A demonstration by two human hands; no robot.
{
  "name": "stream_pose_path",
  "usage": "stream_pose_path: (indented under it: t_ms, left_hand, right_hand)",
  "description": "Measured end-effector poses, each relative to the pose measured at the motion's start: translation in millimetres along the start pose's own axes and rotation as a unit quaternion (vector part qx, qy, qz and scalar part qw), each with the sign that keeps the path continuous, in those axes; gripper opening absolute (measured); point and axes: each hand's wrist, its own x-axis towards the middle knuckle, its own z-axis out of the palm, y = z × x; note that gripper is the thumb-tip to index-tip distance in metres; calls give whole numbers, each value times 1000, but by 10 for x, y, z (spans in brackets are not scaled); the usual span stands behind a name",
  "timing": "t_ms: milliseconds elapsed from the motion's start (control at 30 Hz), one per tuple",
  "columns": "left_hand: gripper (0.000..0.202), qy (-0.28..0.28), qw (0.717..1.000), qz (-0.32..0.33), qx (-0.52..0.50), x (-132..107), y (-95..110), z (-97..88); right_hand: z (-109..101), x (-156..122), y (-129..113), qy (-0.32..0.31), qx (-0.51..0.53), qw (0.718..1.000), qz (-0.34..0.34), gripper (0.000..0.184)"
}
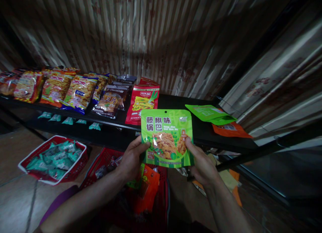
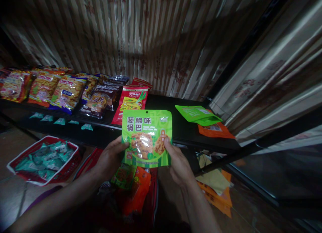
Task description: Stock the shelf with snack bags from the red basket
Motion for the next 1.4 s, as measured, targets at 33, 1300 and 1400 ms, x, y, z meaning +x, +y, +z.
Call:
stream_pose_path:
  t_ms: [33,1300,1400]
  left_hand:
    - [40,-4,1000,0,0,3,-5,-3]
    - [49,-71,996,11,50,48,-5,-20]
    - [50,-78,995,24,51,63,-3,-37]
  right_hand:
    - [-5,4,-2,1,1,1000,1,35]
    - [-106,18,-51,-20,-39,997,-56,34]
    - [-98,3,-46,-65,-56,994,-66,36]
